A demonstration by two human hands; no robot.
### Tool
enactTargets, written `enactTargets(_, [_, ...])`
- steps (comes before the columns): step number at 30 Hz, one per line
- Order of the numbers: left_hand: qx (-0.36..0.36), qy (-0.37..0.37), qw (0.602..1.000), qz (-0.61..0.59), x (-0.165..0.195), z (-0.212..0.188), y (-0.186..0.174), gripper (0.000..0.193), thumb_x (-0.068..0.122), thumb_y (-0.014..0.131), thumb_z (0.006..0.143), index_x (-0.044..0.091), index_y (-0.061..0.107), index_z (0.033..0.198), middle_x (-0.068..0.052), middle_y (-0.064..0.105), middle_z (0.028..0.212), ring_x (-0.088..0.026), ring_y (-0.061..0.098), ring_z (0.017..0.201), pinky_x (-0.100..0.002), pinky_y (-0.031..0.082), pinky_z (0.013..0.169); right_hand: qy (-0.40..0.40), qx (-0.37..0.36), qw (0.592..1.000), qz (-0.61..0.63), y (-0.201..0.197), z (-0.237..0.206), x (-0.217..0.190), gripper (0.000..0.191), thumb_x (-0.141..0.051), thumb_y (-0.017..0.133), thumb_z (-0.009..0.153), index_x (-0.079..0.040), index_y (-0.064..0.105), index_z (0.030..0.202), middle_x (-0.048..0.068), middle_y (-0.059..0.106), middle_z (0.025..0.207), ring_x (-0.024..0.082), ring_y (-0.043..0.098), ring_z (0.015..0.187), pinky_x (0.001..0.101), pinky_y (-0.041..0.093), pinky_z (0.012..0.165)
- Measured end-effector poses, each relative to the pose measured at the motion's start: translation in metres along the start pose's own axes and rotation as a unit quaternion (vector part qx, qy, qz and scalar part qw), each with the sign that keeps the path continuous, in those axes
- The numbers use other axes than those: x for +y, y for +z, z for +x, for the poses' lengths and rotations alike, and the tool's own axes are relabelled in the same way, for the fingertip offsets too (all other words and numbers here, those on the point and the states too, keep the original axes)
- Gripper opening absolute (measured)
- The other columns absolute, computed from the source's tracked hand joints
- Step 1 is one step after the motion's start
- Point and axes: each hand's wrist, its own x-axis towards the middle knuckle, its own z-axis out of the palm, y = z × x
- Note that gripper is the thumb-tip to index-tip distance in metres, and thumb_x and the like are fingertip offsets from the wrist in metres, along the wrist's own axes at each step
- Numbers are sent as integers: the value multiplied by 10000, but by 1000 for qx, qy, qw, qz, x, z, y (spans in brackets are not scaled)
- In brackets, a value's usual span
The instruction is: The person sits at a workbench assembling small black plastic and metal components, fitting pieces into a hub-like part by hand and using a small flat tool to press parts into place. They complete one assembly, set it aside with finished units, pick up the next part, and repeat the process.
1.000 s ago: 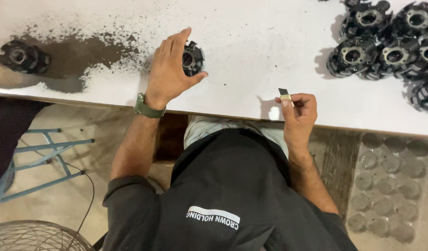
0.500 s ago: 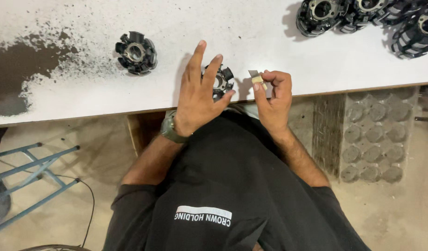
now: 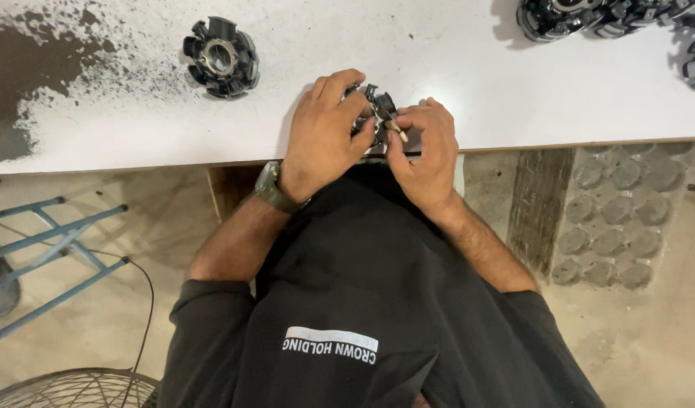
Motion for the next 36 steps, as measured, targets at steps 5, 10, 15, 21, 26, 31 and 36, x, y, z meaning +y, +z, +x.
enactTargets(5, [32,-19,998,-43,-3,-7,6,155,96,784,899,69,697,1025,-93,620,1343,-299,590,1171,-443,507,971,-29,8,998,-55,-1,5,-8,286,35,771,866,-62,618,1088,106,677,1061,314,652,1041,544,469,1117])
enactTargets(10, [52,1,997,-63,-4,-9,5,170,69,787,916,71,695,1059,-84,604,1373,-304,570,1251,-429,511,1022,-48,-5,997,-59,-4,11,-13,303,29,787,835,-62,631,1079,91,660,993,326,644,989,543,489,1085])
enactTargets(15, [48,9,998,-49,0,-11,5,185,71,797,840,81,705,1001,-105,598,1348,-334,546,1262,-465,473,1032,-17,-44,998,-36,-11,21,-13,236,27,765,871,-64,640,1049,75,655,937,312,663,941,539,516,1137])
enactTargets(21, [63,-21,996,-55,6,-11,14,171,87,807,894,77,705,1031,-82,600,1369,-307,561,1251,-440,476,1042,-18,-59,998,-20,-13,26,-15,212,21,765,870,-63,654,1030,70,656,924,303,662,887,539,514,1143])
enactTargets(26, [71,-36,994,-68,3,-13,19,135,46,775,874,55,657,938,-105,595,1361,-326,567,1217,-453,464,1023,-15,-70,997,-20,-16,22,-13,231,20,765,863,-58,643,1043,75,661,949,316,667,933,537,510,1141])
enactTargets(31, [82,-42,993,-69,-2,-13,24,142,11,738,856,37,603,888,-112,595,1331,-331,566,1208,-460,468,1022,-20,-56,998,-12,-13,18,-10,253,19,775,870,-65,633,1061,68,690,1014,312,688,998,538,509,1144])
enactTargets(36, [96,-30,992,-75,-4,-14,27,147,-6,724,847,23,591,901,-122,592,1321,-339,561,1195,-464,475,1019,-47,-56,997,-38,-10,16,-11,275,19,801,867,-63,652,1083,69,711,1037,298,695,1016,541,495,1123])
